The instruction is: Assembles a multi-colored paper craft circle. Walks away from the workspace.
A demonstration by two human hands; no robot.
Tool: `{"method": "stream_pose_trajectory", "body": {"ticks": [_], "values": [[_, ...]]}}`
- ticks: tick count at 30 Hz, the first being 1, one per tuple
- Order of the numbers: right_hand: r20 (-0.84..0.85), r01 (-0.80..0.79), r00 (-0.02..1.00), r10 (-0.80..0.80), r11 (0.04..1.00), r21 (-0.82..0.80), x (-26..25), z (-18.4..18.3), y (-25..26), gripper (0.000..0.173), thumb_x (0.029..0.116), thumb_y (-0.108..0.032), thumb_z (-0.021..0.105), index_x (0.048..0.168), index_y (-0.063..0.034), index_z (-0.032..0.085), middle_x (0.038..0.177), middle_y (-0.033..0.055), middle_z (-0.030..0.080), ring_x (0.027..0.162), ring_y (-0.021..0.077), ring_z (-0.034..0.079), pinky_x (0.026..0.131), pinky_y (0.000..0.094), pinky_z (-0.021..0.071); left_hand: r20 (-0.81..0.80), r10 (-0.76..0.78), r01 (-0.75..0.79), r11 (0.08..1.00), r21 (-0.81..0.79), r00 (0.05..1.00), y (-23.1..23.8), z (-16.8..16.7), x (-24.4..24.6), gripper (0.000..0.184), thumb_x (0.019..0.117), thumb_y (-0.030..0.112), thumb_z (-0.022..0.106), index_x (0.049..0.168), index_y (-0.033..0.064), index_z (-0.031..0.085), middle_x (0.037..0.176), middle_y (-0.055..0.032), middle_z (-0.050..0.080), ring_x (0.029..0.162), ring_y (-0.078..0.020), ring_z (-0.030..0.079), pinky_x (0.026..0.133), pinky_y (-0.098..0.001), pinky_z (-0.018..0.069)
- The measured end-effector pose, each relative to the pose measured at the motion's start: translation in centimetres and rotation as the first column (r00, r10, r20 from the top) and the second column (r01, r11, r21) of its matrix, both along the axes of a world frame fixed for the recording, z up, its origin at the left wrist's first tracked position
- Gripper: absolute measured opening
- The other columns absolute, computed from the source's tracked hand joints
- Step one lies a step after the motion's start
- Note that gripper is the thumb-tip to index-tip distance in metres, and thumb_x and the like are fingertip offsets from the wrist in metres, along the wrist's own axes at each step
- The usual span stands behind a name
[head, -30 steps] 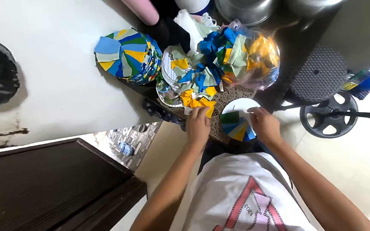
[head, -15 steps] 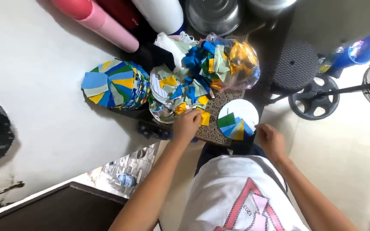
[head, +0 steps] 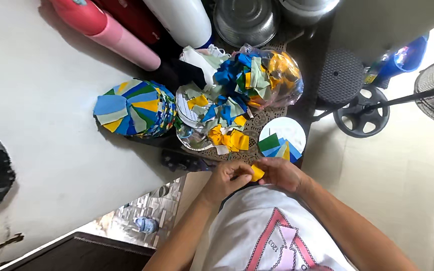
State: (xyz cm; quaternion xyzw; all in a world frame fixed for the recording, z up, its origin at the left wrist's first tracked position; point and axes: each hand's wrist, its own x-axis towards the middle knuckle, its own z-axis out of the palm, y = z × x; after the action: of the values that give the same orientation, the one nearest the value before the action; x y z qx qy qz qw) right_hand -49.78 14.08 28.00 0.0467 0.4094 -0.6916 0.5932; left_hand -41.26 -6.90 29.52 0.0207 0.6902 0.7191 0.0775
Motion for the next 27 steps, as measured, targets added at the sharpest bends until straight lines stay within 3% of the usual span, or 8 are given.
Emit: {"method": "stream_pose_trajectory", "body": {"ticks": [3,7,13,16,19,22,27], "values": [[-0.061,0.045,0.997,-0.038,0.993,0.109,-0.3,-0.1,-0.1,0.014,0.105,-0.008,0.051,0.105,-0.0052,0.065,0.087,0.0,0.073,0.076,0.0085,0.07,0.07,0.0255,0.0592,0.153,0.05,-0.039,0.996,-0.075,0.987,0.3,-0.4,0.1,0.012,0.0911,0.003,0.064,0.101,0.001,0.07,0.096,0.0033,0.071,0.085,-0.0005,0.067,0.078,-0.0196,0.0582],[-0.176,0.056,0.984,-0.01,0.965,0.257,-0.7,0.0,-0.3,0.005,0.1003,-0.004,0.061,0.097,-0.0029,0.065,0.084,0.0004,0.07,0.074,0.0091,0.068,0.07,0.0264,0.0588,0.281,0.073,-0.031,0.988,-0.15,0.957,1.2,-1.3,-0.7,0.023,0.09,-0.002,0.062,0.113,-0.0017,0.065,0.103,-0.0037,0.07,0.087,-0.0042,0.067,0.078,-0.0212,0.0575],[-0.361,0.215,0.929,-0.079,0.911,0.353,-1.5,-0.6,0.3,0.002,0.0985,0.0,0.061,0.099,0.0004,0.063,0.082,0.0008,0.067,0.07,0.007,0.066,0.067,0.0237,0.0575,0.409,0.174,-0.009,0.927,-0.375,0.896,2.4,-2.0,-3.1,0.023,0.0944,0.01,0.069,0.115,0.0007,0.066,0.097,-0.006,0.071,0.079,-0.0067,0.067,0.073,-0.0241,0.0556],[-0.547,0.274,0.837,0.016,0.853,0.444,-2.1,-1.0,0.4,0.011,0.0972,-0.002,0.064,0.106,0.004,0.067,0.091,0.0056,0.07,0.077,0.007,0.067,0.074,0.0242,0.0582,0.464,0.19,0.02,0.911,-0.411,0.865,2.8,-2.5,-4.7,0.019,0.0978,0.01,0.066,0.114,0.0004,0.067,0.101,-0.0087,0.07,0.081,-0.0107,0.067,0.076,-0.0287,0.0566],[-0.679,0.327,0.719,0.145,0.792,0.515,-2.8,-1.2,0.2,0.018,0.0967,-0.002,0.064,0.113,0.0053,0.069,0.099,0.013,0.072,0.087,0.012,0.069,0.082,0.0279,0.0572,0.465,0.224,0.003,0.899,-0.438,0.857,3.4,-3.0,-6.2,0.02,0.098,0.005,0.064,0.116,-0.0009,0.067,0.107,-0.0122,0.07,0.09,-0.0142,0.069,0.083,-0.0317,0.0571],[-0.748,0.394,0.628,0.214,0.741,0.543,-3.3,-1.5,-0.2,0.018,0.0969,-0.002,0.064,0.113,0.003,0.069,0.1,0.0146,0.073,0.09,0.0187,0.071,0.085,0.0351,0.0579,0.42,0.267,0.006,0.839,-0.544,0.867,3.8,-3.2,-7.6,0.019,0.098,0.008,0.066,0.115,-0.0012,0.067,0.107,-0.0155,0.071,0.093,-0.0197,0.07,0.087,-0.0366,0.0573],[-0.778,0.451,0.575,0.255,0.694,0.561,-3.6,-2.3,-0.7,0.017,0.0986,-0.001,0.062,0.114,0.0024,0.069,0.101,0.0169,0.074,0.093,0.0266,0.072,0.086,0.044,0.0584,0.334,0.278,0.02,0.741,-0.671,0.9,4.2,-3.3,-8.6,0.018,0.0993,0.008,0.065,0.115,-0.001,0.066,0.101,-0.0151,0.071,0.09,-0.0234,0.07,0.085,-0.0406,0.057]]}}
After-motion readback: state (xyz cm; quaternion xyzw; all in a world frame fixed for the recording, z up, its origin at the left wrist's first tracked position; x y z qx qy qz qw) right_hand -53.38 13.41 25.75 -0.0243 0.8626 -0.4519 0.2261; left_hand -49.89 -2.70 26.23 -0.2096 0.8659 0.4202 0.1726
